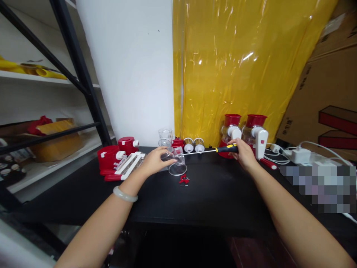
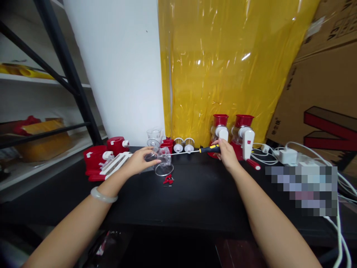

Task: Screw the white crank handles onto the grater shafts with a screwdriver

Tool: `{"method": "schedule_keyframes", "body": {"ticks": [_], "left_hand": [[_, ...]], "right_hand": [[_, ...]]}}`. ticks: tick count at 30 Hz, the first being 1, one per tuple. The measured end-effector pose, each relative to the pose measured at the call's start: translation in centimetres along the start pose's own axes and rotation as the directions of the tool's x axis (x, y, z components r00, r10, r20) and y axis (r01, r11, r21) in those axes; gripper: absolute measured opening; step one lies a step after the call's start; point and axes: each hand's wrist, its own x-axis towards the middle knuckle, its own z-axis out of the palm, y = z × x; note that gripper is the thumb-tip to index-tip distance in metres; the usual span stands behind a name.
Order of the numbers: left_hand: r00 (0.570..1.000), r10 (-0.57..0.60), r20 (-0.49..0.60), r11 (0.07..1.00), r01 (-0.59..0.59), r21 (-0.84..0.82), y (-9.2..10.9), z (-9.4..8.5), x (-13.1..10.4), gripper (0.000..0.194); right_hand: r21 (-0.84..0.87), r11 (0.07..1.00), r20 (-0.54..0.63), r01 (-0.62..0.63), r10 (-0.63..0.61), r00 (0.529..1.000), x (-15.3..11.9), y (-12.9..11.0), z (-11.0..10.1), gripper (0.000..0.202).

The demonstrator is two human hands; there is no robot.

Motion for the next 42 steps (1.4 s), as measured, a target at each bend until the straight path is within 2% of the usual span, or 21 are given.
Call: {"method": "schedule_keyframes", "body": {"ticks": [3, 6, 8, 10, 13, 15, 18, 20, 23, 25, 27, 30, 32, 35, 37, 39, 42], "left_hand": [[1.0, 0.016, -0.005, 1.0, -0.016, -0.012, 0.0, 0.1, 0.0, 0.043], [0.999, -0.033, -0.011, 0.999, 0.033, -0.009, -0.2, 0.3, -0.1, 0.046], [0.999, -0.05, -0.011, 0.999, 0.05, -0.006, -0.2, 0.4, -0.1, 0.047], [0.999, -0.033, -0.008, 0.999, 0.033, -0.014, -0.1, 0.4, -0.1, 0.046], [1.0, -0.03, -0.004, 0.999, 0.03, -0.019, 0.0, 0.2, -0.1, 0.046], [0.999, -0.048, 0.001, 0.999, 0.048, -0.006, 0.1, 0.2, -0.1, 0.048], [0.998, -0.065, 0.011, 0.998, 0.065, 0.015, 0.1, 0.1, -0.1, 0.05], [0.997, -0.07, 0.012, 0.997, 0.07, 0.015, 0.2, 0.0, -0.1, 0.05], [0.999, -0.051, 0.011, 0.999, 0.051, -0.011, 0.4, -0.1, -0.2, 0.047], [0.999, -0.038, 0.009, 0.999, 0.039, -0.019, 0.5, -0.2, -0.2, 0.046], [0.999, -0.045, 0.006, 0.999, 0.045, -0.01, 0.4, -0.1, -0.2, 0.047], [0.998, -0.061, 0.008, 0.998, 0.061, 0.0, 0.1, 0.0, -0.2, 0.049], [0.998, -0.065, 0.012, 0.998, 0.065, 0.001, 0.0, 0.0, -0.2, 0.05], [0.998, -0.068, 0.016, 0.998, 0.068, 0.006, 0.0, 0.0, -0.2, 0.051], [0.998, -0.067, 0.014, 0.998, 0.067, 0.009, 0.0, 0.0, -0.2, 0.051], [0.998, -0.057, 0.007, 0.998, 0.057, 0.004, 0.0, 0.0, -0.2, 0.05], [0.999, -0.047, 0.004, 0.999, 0.047, 0.002, -0.2, 0.1, -0.2, 0.049]], "right_hand": [[0.107, 0.994, -0.01, -0.022, 0.024, 1.0, -0.1, -0.2, 0.1, 0.022], [0.28, 0.959, 0.064, -0.04, 0.023, 0.998, -0.4, -0.9, 0.3, 0.027], [0.324, 0.945, 0.114, -0.053, 0.017, 0.993, -0.6, -1.2, 0.3, 0.029], [0.296, 0.954, 0.097, -0.048, 0.02, 0.995, -0.4, -1.1, 0.2, 0.027], [0.124, 0.991, 0.032, -0.049, 0.045, 0.998, 0.0, -0.4, 0.1, 0.042], [0.03, 0.998, 0.01, -0.059, 0.059, 0.998, 0.1, -0.1, 0.1, 0.038], [0.142, 0.989, 0.023, -0.045, 0.042, 0.999, -0.2, -0.5, 0.4, 0.021], [0.261, 0.965, 0.08, -0.036, 0.016, 0.997, -0.6, -1.0, 0.5, 0.024], [0.323, 0.945, 0.113, -0.05, 0.014, 0.993, -0.8, -1.2, 0.7, 0.023], [0.292, 0.955, 0.072, -0.053, 0.034, 0.997, -0.6, -0.7, 0.7, 0.025], [0.19, 0.981, 0.016, -0.049, 0.047, 0.999, -0.2, -0.1, 0.6, 0.039], [0.068, 0.997, -0.051, -0.044, 0.047, 0.998, 0.1, 0.4, 0.5, 0.028], [0.16, 0.986, -0.056, -0.043, 0.052, 0.997, -0.1, 0.1, 0.5, 0.019], [0.36, 0.931, 0.041, -0.059, 0.048, 0.998, -0.6, -0.7, 0.8, 0.026], [0.405, 0.911, 0.078, -0.08, 0.053, 0.996, -0.7, -0.9, 0.9, 0.025], [0.378, 0.922, 0.04, -0.088, 0.078, 0.996, -0.6, -0.8, 1.0, 0.025], [0.181, 0.978, -0.037, -0.1, 0.109, 0.993, -0.1, 0.0, 1.0, 0.035]]}}
